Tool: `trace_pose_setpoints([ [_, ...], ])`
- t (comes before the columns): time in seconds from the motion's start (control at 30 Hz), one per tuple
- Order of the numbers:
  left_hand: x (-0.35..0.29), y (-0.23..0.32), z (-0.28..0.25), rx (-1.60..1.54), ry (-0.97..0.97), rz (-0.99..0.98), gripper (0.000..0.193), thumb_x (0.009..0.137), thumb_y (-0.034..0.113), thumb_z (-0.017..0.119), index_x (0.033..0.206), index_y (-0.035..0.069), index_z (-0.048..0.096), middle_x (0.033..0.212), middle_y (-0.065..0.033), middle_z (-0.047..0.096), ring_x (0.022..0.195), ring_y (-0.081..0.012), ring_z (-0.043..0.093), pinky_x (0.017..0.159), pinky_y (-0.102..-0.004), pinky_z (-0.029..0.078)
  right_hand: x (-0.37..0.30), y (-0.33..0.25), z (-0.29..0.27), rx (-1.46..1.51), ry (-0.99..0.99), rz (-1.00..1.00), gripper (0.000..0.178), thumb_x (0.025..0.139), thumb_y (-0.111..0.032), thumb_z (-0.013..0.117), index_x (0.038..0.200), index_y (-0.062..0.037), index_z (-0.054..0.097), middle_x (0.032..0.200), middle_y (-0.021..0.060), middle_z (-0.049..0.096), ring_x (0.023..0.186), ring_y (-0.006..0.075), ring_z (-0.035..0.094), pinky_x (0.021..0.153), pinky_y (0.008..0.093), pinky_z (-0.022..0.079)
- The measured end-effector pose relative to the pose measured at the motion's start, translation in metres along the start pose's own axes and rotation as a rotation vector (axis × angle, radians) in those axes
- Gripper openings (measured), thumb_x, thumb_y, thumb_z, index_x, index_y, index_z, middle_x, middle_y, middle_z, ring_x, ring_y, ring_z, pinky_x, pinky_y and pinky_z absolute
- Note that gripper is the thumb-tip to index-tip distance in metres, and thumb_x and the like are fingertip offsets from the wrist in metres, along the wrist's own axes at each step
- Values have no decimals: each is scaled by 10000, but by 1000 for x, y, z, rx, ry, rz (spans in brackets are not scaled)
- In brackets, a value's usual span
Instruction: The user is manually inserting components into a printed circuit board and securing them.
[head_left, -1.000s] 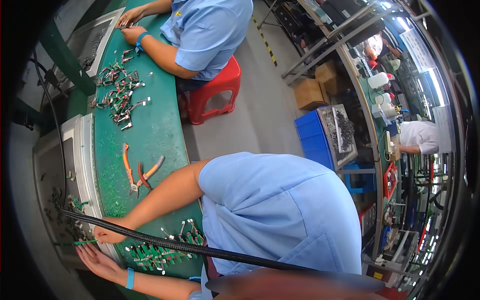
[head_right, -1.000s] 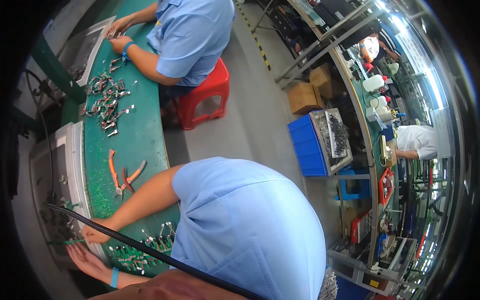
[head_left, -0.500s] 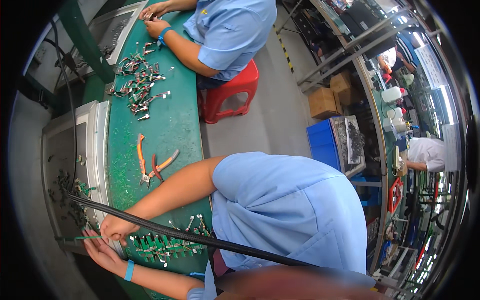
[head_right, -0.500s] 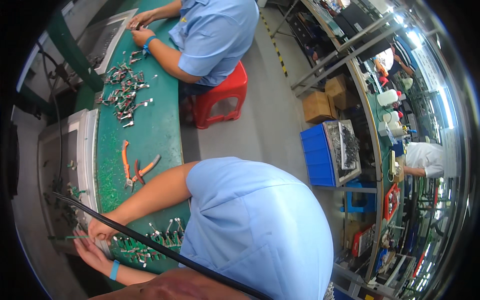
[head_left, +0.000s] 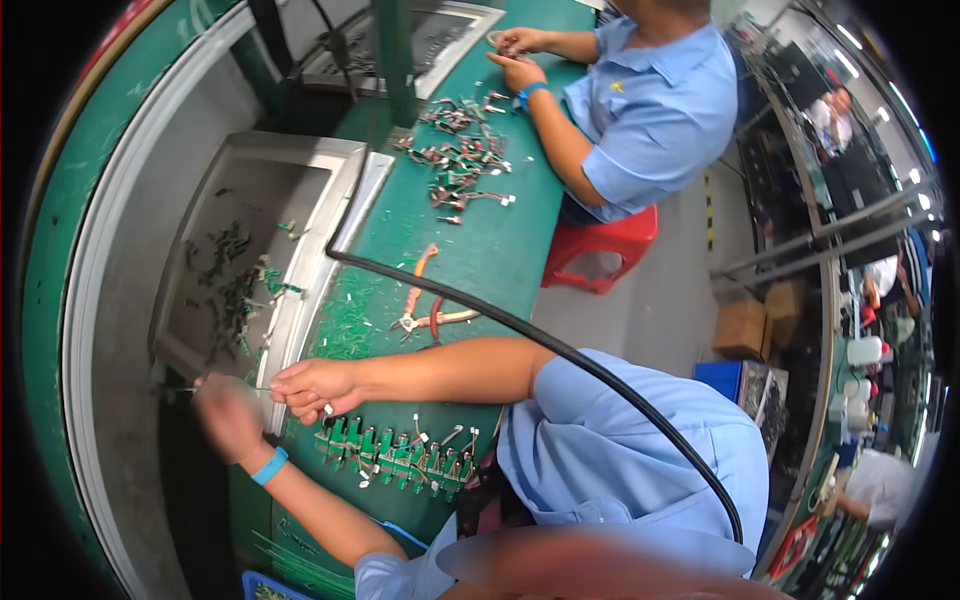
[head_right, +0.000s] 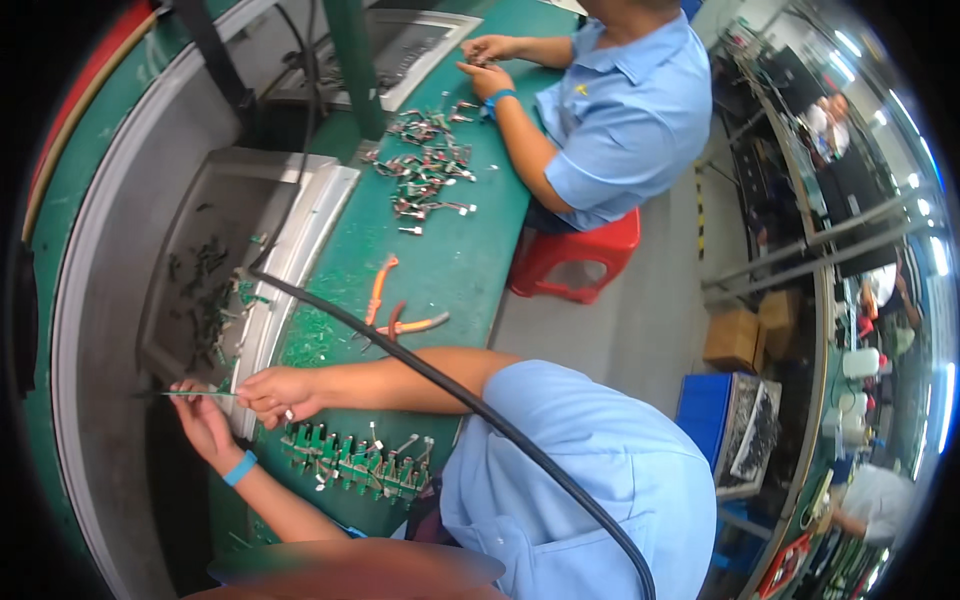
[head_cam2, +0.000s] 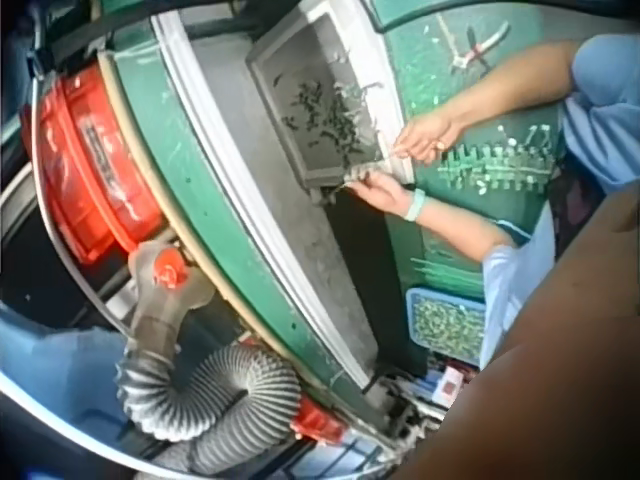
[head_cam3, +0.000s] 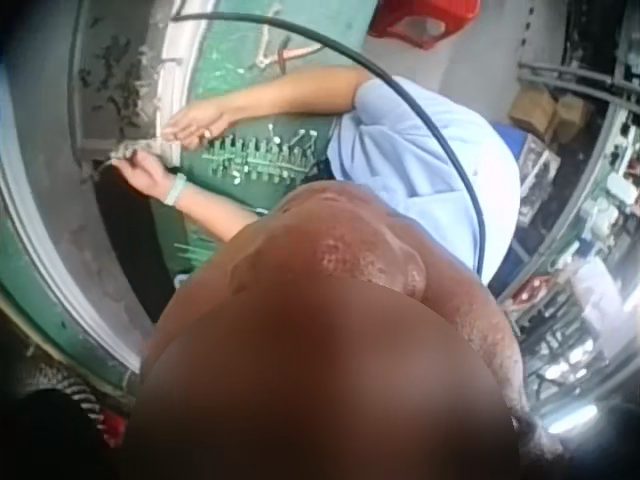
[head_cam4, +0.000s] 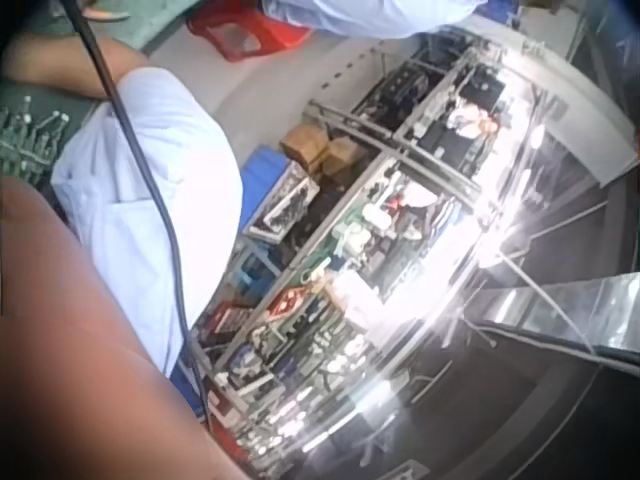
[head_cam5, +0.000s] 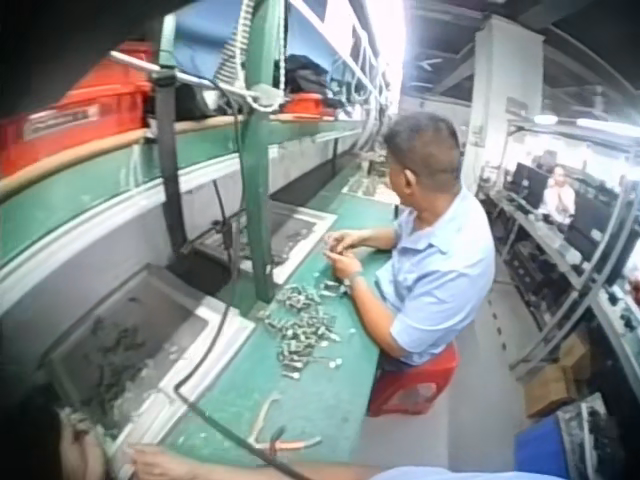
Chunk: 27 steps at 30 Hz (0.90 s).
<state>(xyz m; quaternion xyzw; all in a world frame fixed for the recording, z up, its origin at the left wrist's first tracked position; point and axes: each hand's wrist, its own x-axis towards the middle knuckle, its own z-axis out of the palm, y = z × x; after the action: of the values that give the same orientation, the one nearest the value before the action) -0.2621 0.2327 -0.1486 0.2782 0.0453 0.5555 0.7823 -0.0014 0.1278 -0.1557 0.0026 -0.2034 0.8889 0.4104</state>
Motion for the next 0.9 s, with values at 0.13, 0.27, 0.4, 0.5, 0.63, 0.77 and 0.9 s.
trace_pose_setpoints([
  [0.13,-4,-33,43,48,67,44,393,1153,227,647,1416,-58,583,1350,-166,664,1136,-190,651,1041,-282,529,-10,2,16,-10,32,0,263,1152,-269,596,982,-85,675,628,-13,514,537,112,510,602,329,502],
  [0.27,-1,-43,92,615,617,58,386,1162,219,624,1425,-60,577,1392,-171,650,1155,-203,638,1073,-315,530,-12,-15,30,-559,188,-140,240,1169,-244,578,1024,-78,673,632,-16,530,561,129,544,586,327,497],
  [0.4,0,-21,79,312,448,391,401,1176,220,586,1422,-96,565,1437,-207,624,1270,-253,632,1178,-375,510,-5,-18,23,-636,178,-118,247,1171,-248,575,1024,-75,674,629,-12,531,557,127,535,586,320,504],
  [0.5,-9,10,37,381,464,413,427,1180,244,580,1430,-101,555,1460,-230,603,1340,-282,615,1209,-388,490,-5,-16,17,-689,178,-102,253,1173,-250,573,1024,-73,675,627,-9,532,554,125,529,586,315,509],
  [0.63,-17,15,1,261,282,357,469,1183,277,576,1448,-107,540,1481,-259,582,1404,-317,604,1243,-403,466,-10,-11,19,-516,82,-34,253,1172,-246,573,1022,-70,675,627,-6,534,551,122,518,586,309,512],
  [0.77,-5,5,3,-307,-315,125,513,1180,305,585,1474,-111,526,1478,-276,579,1387,-335,624,1250,-407,455,-13,-9,33,106,-197,116,244,1168,-230,575,1017,-68,676,628,-2,541,545,116,498,586,304,509],
  [0.9,-4,-48,106,711,690,27,516,1177,286,593,1513,-97,514,1453,-267,583,1233,-294,677,1165,-394,505,-13,-21,39,-171,83,-111,205,1151,-180,575,1019,-63,680,632,-9,547,544,108,474,576,289,494],
])
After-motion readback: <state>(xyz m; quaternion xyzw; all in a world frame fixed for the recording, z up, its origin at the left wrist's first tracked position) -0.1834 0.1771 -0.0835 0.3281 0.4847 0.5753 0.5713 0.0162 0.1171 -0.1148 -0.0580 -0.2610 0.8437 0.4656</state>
